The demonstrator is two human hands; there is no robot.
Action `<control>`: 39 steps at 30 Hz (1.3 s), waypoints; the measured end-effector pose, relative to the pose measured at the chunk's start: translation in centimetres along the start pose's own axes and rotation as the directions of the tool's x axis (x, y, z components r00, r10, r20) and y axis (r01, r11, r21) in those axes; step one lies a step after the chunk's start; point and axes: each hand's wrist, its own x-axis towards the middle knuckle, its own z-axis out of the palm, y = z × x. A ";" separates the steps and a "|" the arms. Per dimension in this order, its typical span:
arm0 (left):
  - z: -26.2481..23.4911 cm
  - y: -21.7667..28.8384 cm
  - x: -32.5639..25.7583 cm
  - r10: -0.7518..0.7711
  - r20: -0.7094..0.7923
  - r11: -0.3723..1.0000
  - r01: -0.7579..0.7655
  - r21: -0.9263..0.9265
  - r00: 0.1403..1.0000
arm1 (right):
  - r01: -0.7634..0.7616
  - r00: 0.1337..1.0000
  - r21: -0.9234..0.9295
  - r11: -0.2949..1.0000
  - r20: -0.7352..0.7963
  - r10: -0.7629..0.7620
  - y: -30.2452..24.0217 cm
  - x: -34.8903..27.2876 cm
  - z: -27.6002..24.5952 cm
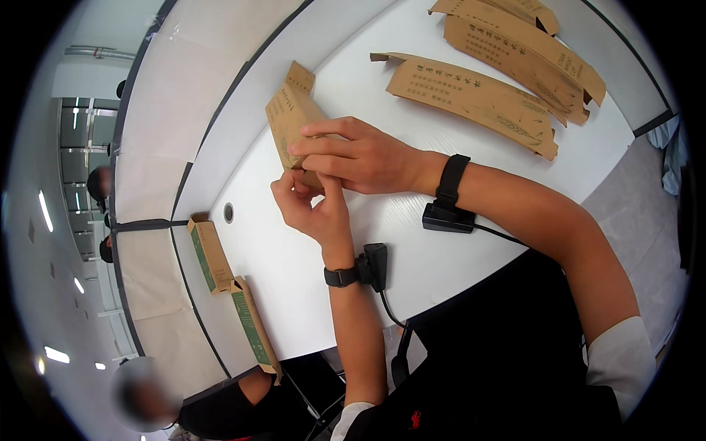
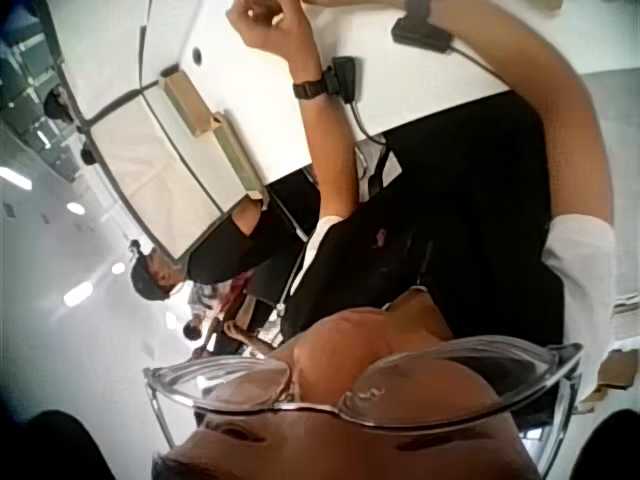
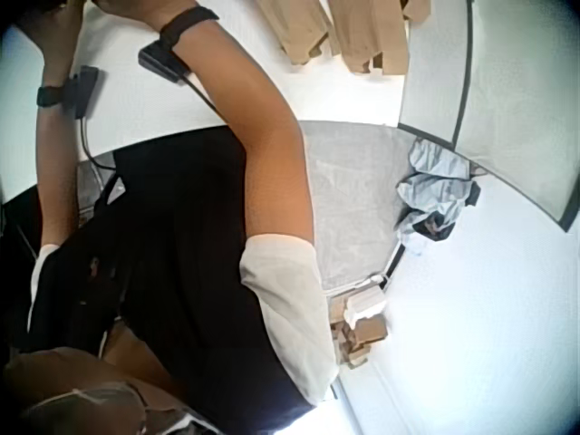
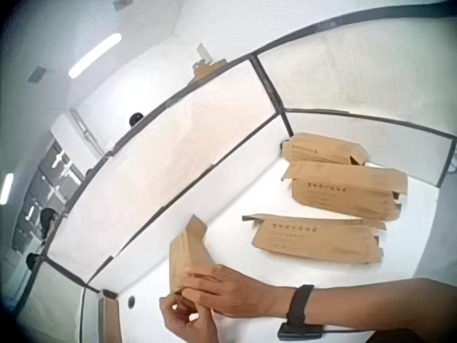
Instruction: The person folds and assembles multiple small cardboard product boxes by hand on a white desk, placing the finished boxes to the side.
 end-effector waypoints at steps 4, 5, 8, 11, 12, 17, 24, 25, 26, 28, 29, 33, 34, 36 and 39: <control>0.3 0.1 -0.1 0.004 -0.041 1.000 -0.004 -0.020 0.999 | -0.003 1.000 0.009 1.000 -0.002 0.003 0.0 0.0 0.0; 0.5 0.1 -0.1 0.006 -0.055 1.000 -0.007 -0.020 0.998 | -0.005 1.000 0.014 1.000 -0.002 0.005 0.0 0.0 0.0; 0.2 -0.1 -0.4 -0.013 -0.008 0.998 0.013 0.058 1.000 | -0.009 1.000 0.016 1.000 0.001 0.009 0.0 0.0 -0.1; 0.4 0.1 -0.4 -0.051 -0.041 0.999 0.052 0.007 0.998 | -0.003 1.000 0.035 0.999 0.002 0.003 0.1 0.1 0.0; 0.4 0.2 -0.5 -0.051 -0.043 0.999 0.052 0.007 0.998 | -0.007 1.000 0.037 0.999 0.004 0.007 0.1 0.2 0.0; 0.3 0.5 -0.7 -0.110 -0.078 0.994 0.111 0.007 0.991 | -0.012 1.000 0.040 0.999 0.026 0.011 -0.3 0.3 -0.2; 0.5 0.5 -0.6 -0.080 -0.041 0.997 0.081 0.017 0.996 | -0.041 0.998 0.019 0.999 0.039 0.041 -0.3 0.0 -0.1; 0.5 0.6 -0.5 -0.081 -0.042 0.996 0.082 0.019 0.996 | -0.048 0.998 0.024 0.999 0.037 0.047 -0.2 0.0 0.0; 0.6 0.8 -0.3 -0.053 -0.034 0.998 0.054 0.032 0.998 | -0.055 0.998 0.029 0.998 0.036 0.054 -0.2 0.0 0.1; 0.5 0.6 -0.2 0.004 -0.011 0.999 -0.004 0.050 1.000 | -0.059 0.998 0.021 0.998 0.016 0.058 -0.1 0.1 -0.1; 0.3 0.2 -0.3 0.043 0.009 0.993 -0.043 0.111 0.999 | -0.068 0.997 0.017 0.998 0.037 0.067 -0.1 0.0 -0.2; -0.1 -0.5 -0.2 0.107 0.038 0.978 -0.112 0.177 0.994 | -0.072 0.997 0.033 0.997 0.018 0.071 0.0 0.0 -0.1; -0.2 -0.6 -0.2 0.099 0.049 0.979 -0.106 0.175 0.994 | -0.064 0.998 0.030 0.997 0.020 0.064 0.0 0.0 -0.1; 0.3 -0.7 -0.5 0.084 -0.012 0.992 -0.082 0.101 0.996 | -0.057 0.998 0.028 0.998 0.021 0.057 -0.1 0.1 -0.1; 0.1 -0.7 -0.3 0.015 -0.056 1.000 -0.015 0.009 0.998 | -0.056 0.998 0.072 0.996 0.021 0.054 -0.1 0.3 0.0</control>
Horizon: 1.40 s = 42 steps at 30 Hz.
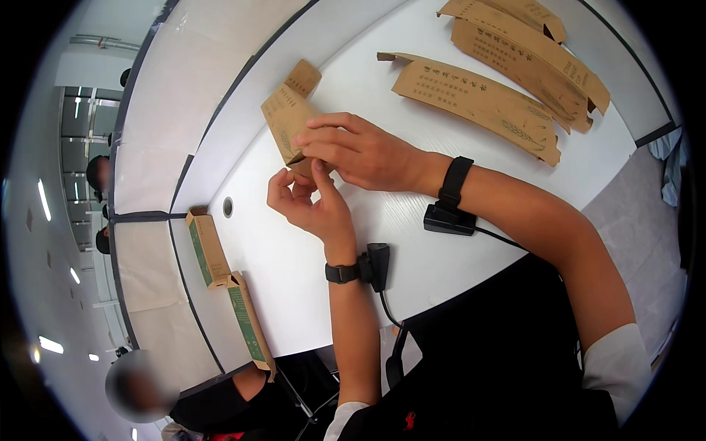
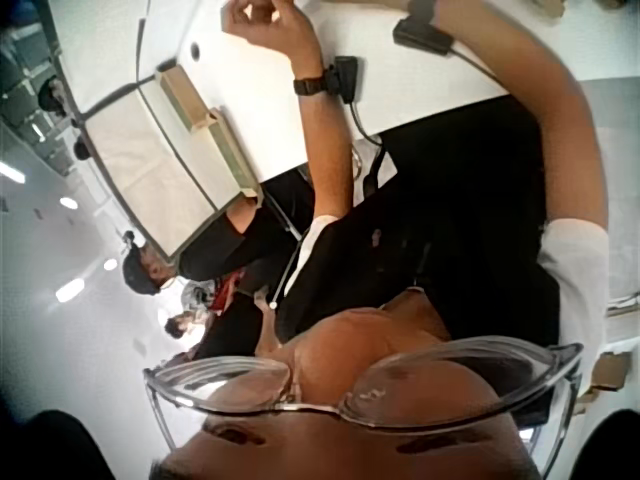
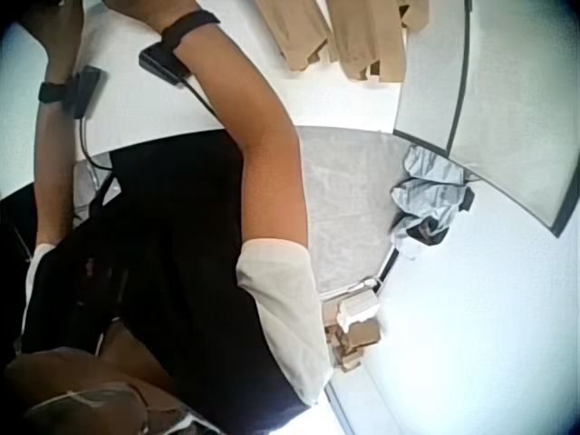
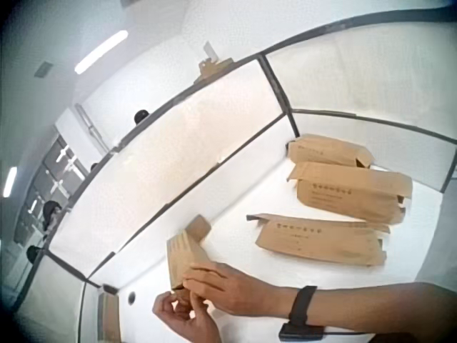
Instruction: The person folds and assembles multiple small cardboard product boxes by hand on a white desk, placing the finished boxes to the side.
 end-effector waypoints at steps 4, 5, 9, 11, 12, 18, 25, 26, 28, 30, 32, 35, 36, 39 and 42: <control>0.0 1.8 0.5 -0.158 0.019 0.982 0.159 -0.101 0.987 | -0.085 0.996 0.062 0.994 0.020 0.084 0.0 -0.1 -0.4; -0.1 1.9 0.6 -0.205 0.052 0.970 0.210 -0.120 0.977 | -0.158 0.987 0.070 0.985 0.019 0.157 -0.2 -0.3 -0.7; 0.0 2.0 0.5 -0.183 0.065 0.973 0.190 -0.130 0.981 | -0.189 0.982 0.060 0.980 0.009 0.188 0.5 -0.7 -1.0; -0.4 1.2 0.4 -0.195 0.079 0.973 0.203 -0.113 0.978 | -0.187 0.982 0.062 0.980 0.010 0.186 0.3 -0.4 -0.7; -0.4 0.8 0.5 -0.107 0.061 0.993 0.110 -0.039 0.992 | -0.165 0.986 0.047 0.985 -0.009 0.165 0.2 -0.2 -0.6; 0.2 0.9 0.9 0.095 0.294 0.991 -0.118 0.064 0.951 | -0.160 0.987 0.007 0.987 -0.021 0.161 0.5 -0.6 -0.6; 0.2 1.1 0.6 -0.256 0.172 0.962 0.233 0.144 0.951 | -0.140 0.990 0.185 0.973 0.049 0.133 -0.1 -0.4 -0.6; 0.5 0.9 0.5 -0.340 0.156 0.939 0.328 0.100 0.927 | -0.159 0.986 0.179 0.971 0.087 0.145 -0.1 -0.6 -0.8; 0.7 0.6 0.5 -0.422 0.144 0.907 0.418 0.054 0.895 | -0.177 0.980 0.174 0.969 0.123 0.157 0.0 -0.9 -0.9; 0.9 0.6 0.5 -0.398 0.132 0.915 0.382 0.131 0.908 | -0.266 0.956 0.158 0.951 0.168 0.239 0.3 -1.1 -0.8; 0.6 1.0 0.7 -0.378 0.126 0.921 0.358 0.151 0.917 | -0.276 0.957 0.148 0.950 0.132 0.258 0.1 -0.9 -0.6; 0.1 0.5 0.6 -0.326 0.116 0.932 0.298 0.207 0.938 | -0.279 0.959 0.108 0.954 0.089 0.270 0.1 -1.0 -0.4; 0.0 0.4 0.5 -0.267 0.093 0.945 0.241 0.223 0.959 | -0.269 0.961 0.081 0.960 0.083 0.262 0.2 -1.1 -0.4; -0.1 -0.1 0.8 -0.200 0.041 0.964 0.189 0.187 0.979 | -0.338 0.938 0.066 0.939 0.100 0.331 0.1 -1.2 -0.3; -0.1 -0.7 0.7 -0.142 0.203 0.983 0.114 0.142 0.969 | -0.529 0.848 0.124 0.839 0.117 0.517 0.7 -1.7 -0.1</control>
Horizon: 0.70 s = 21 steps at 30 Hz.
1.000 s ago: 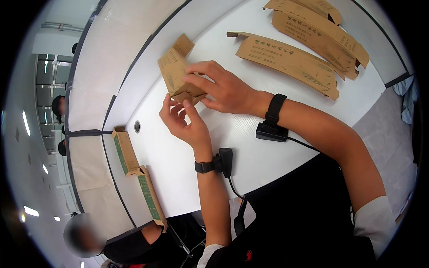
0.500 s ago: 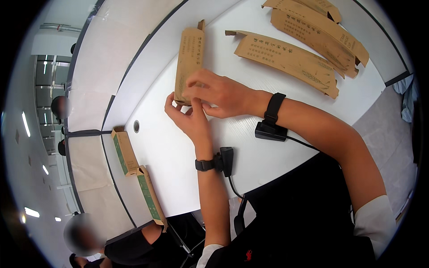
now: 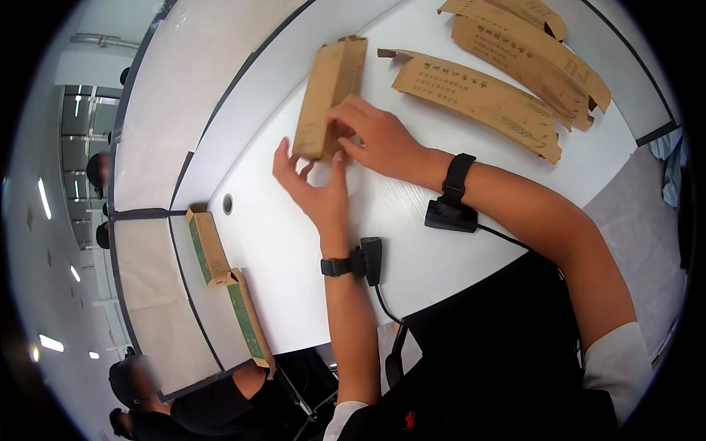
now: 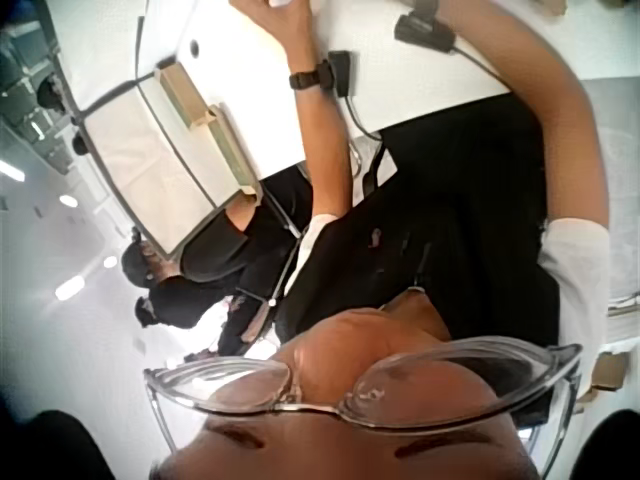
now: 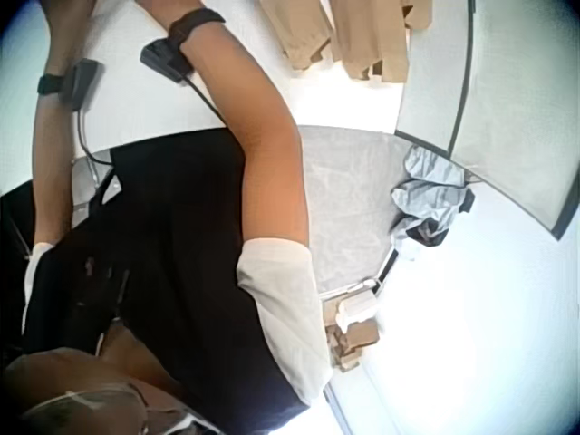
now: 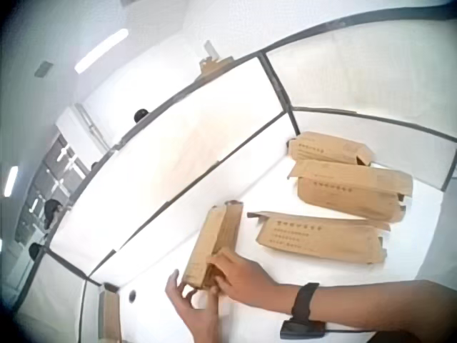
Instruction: The person folds and assembles multiple small cardboard product boxes by hand on a white desk, placing the finished boxes to the side.
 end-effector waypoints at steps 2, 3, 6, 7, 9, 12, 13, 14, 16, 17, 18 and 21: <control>0.2 -0.5 0.2 0.138 0.097 0.990 -0.136 -0.033 0.986 | -0.147 0.989 0.089 0.985 -0.012 0.149 0.2 0.1 0.1; 0.1 -0.8 0.2 0.173 0.147 0.985 -0.168 -0.047 0.974 | -0.147 0.989 0.090 0.985 -0.011 0.149 0.3 0.0 0.2; 0.1 -0.8 0.0 0.042 0.090 0.989 -0.029 -0.146 0.995 | -0.125 0.989 0.074 0.989 -0.070 0.130 0.1 -0.1 0.2; 0.1 -0.7 0.1 0.043 0.091 0.989 -0.029 -0.145 0.995 | -0.125 0.989 0.075 0.989 -0.071 0.130 0.0 0.0 0.1; -0.1 -0.1 0.2 -0.166 0.104 0.983 0.174 -0.065 0.981 | -0.098 0.991 -0.006 0.995 -0.088 0.097 -0.1 0.0 -0.1; 0.1 -0.1 0.4 -0.173 0.188 0.978 0.191 -0.080 0.967 | -0.157 0.970 -0.125 0.980 -0.207 0.129 0.5 0.1 0.0; 0.3 -0.3 0.4 -0.123 0.215 0.988 0.140 -0.069 0.969 | -0.182 0.961 -0.121 0.976 -0.233 0.151 0.6 0.1 0.0; 0.6 -0.4 0.4 -0.052 0.225 0.999 0.054 -0.006 0.973 | -0.214 0.958 -0.058 0.975 -0.206 0.198 0.8 0.2 0.0; 1.2 -0.2 0.0 0.019 0.195 0.999 -0.027 0.036 0.981 | -0.240 0.957 0.006 0.971 -0.168 0.237 0.9 0.3 0.1; 1.3 -0.1 -0.2 0.091 0.168 0.991 -0.106 0.083 0.982 | -0.250 0.959 0.044 0.967 -0.128 0.254 0.8 0.4 0.2; 1.4 -0.4 0.1 0.056 0.122 0.995 -0.066 0.079 0.991 | -0.260 0.960 0.081 0.962 -0.085 0.267 0.7 0.5 0.2; 0.4 -1.2 0.6 -0.094 0.066 0.992 0.089 0.088 0.993 | -0.197 0.970 0.067 0.978 -0.129 0.204 1.1 0.8 1.1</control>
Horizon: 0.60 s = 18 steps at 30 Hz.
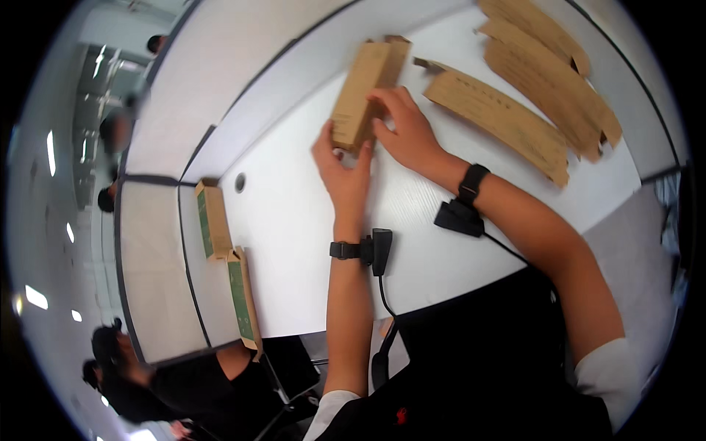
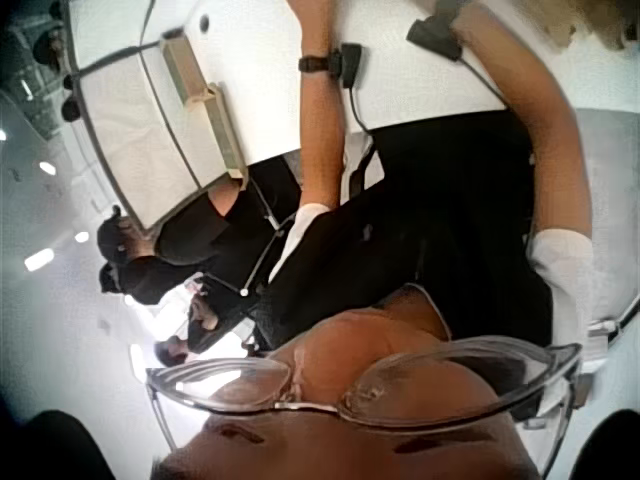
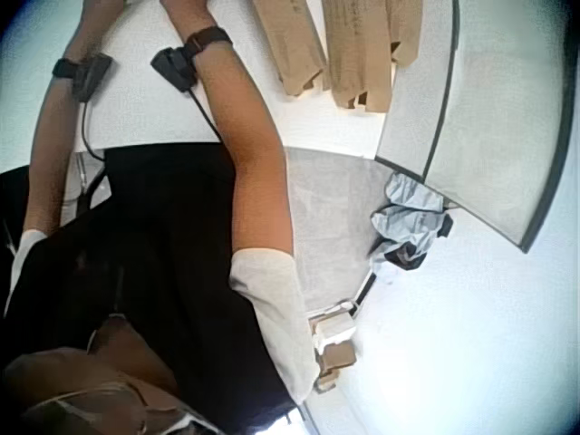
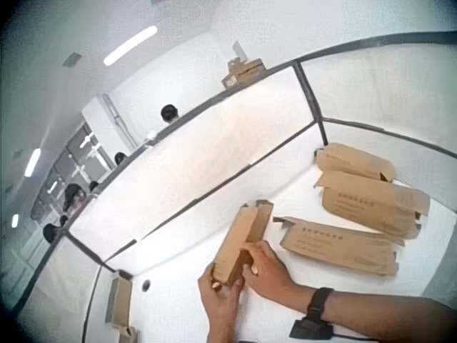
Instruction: The person folds and assembles multiple small cardboard product boxes by hand on a white desk, placing the finished boxes to the side.
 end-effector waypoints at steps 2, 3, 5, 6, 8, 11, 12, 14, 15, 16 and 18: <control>0.6 -0.2 -0.1 -0.022 0.021 0.999 0.023 -0.048 1.000 | 0.033 0.999 0.013 0.999 -0.025 -0.033 1.3 -0.1 -0.4; 0.6 0.0 -0.2 -0.031 0.015 0.998 0.032 -0.062 0.999 | 0.017 1.000 0.028 0.999 -0.013 -0.017 1.5 -0.1 -0.7; 0.3 -0.4 -0.3 -0.035 -0.012 0.996 0.034 -0.087 0.999 | 0.019 1.000 0.049 0.999 0.011 -0.019 1.4 0.2 -0.8; -0.2 -0.7 -0.3 -0.037 -0.037 0.996 0.034 -0.082 0.999 | -0.075 0.997 0.099 0.992 0.039 0.071 1.5 0.2 -0.8; -0.5 -1.2 -0.5 -0.106 -0.048 0.973 0.094 -0.209 0.993 | -0.166 0.985 0.143 0.976 0.079 0.156 1.9 0.1 -1.1; -3.5 -2.4 -0.7 -0.092 -0.070 0.983 0.080 -0.167 0.993 | -0.214 0.977 0.211 0.954 0.050 0.208 1.6 0.2 -0.8; -5.3 -2.7 -0.9 -0.099 -0.070 0.983 0.087 -0.160 0.993 | -0.218 0.976 0.218 0.951 0.053 0.212 1.3 0.2 -0.6; -9.4 -2.9 -1.4 -0.121 -0.099 0.983 0.105 -0.148 0.988 | -0.226 0.973 0.246 0.943 0.097 0.208 1.1 0.3 -0.6; -10.8 -3.3 -1.4 -0.150 -0.090 0.981 0.137 -0.139 0.985 | -0.243 0.969 0.206 0.948 0.088 0.229 1.3 0.3 -1.2; -13.2 -3.3 -1.5 -0.175 -0.091 0.979 0.163 -0.118 0.980 | -0.245 0.969 0.212 0.946 0.088 0.232 1.2 0.5 -1.5; -18.1 -4.7 -1.9 -0.195 -0.195 0.979 0.179 -0.094 0.961 | -0.242 0.969 0.179 0.954 0.100 0.228 1.0 0.7 -1.9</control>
